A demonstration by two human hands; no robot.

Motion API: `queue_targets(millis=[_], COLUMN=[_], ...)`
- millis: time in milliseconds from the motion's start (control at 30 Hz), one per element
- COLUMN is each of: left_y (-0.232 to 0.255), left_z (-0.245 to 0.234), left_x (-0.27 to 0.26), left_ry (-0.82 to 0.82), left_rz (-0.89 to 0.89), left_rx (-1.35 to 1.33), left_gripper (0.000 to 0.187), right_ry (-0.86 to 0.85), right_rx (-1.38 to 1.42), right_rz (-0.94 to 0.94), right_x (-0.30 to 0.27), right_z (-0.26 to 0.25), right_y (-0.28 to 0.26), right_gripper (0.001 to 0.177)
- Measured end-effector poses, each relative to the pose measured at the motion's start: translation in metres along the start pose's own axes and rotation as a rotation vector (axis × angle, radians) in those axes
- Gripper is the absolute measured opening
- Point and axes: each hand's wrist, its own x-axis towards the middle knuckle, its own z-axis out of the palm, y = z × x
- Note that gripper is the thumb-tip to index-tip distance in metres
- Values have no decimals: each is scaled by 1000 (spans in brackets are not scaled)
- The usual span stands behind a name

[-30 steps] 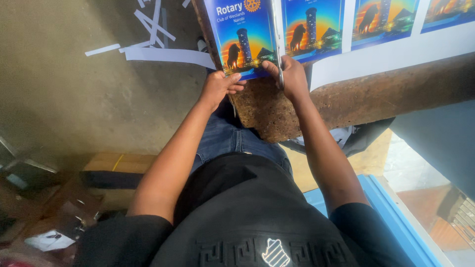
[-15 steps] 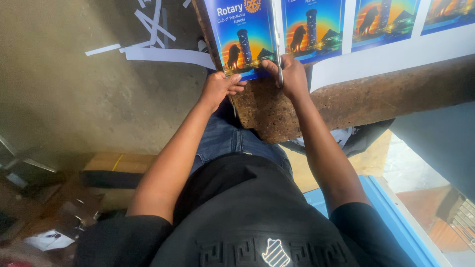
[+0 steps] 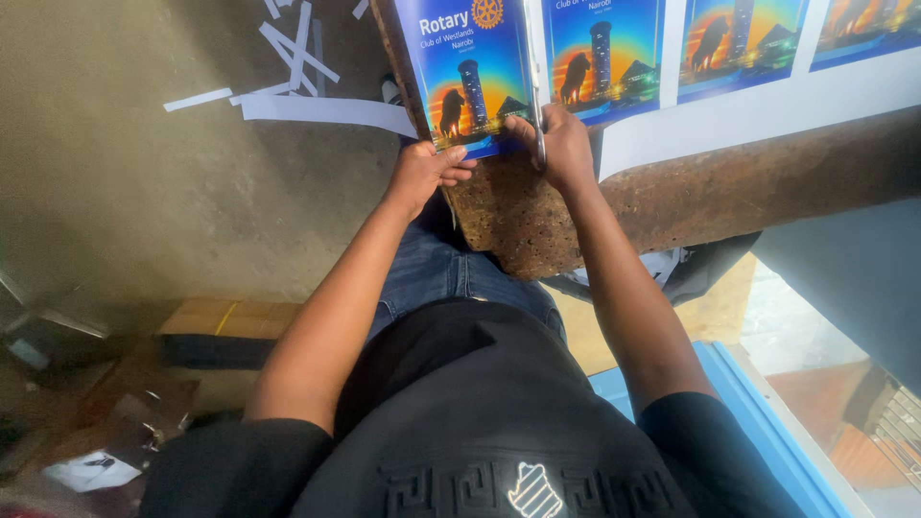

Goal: The person uses scissors to cut a large sheet of printed posters into individual pieces. They hold the sheet steady with one hand while cutting along the printed lines with the other, then reposition the sheet to continue cutting.

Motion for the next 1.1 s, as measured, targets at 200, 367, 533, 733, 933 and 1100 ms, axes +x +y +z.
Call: queue_targets(millis=[200, 367, 533, 733, 933, 1100], left_y=[-1, 3, -5, -4, -6, -20], left_z=[0, 1, -1, 0, -2, -7], left_x=[1, -1, 5, 2, -2, -2], left_ry=[1, -3, -7, -13, -11, 35], left_rz=[-2, 5, 8, 23, 42, 55], left_rx=[-2, 3, 9, 9, -14, -27], left_gripper=[36, 37, 36, 33, 31, 34], right_ry=[1, 16, 17, -9, -17, -85], right_rx=[-13, 2, 11, 9, 67, 159], right_rz=[7, 13, 0, 18, 14, 23], right_x=[-2, 5, -1, -2, -13, -53], right_z=[-1, 2, 2, 0, 0, -2], right_y=[-7, 1, -5, -9, -14, 25], right_gripper=[58, 56, 59, 56, 57, 53])
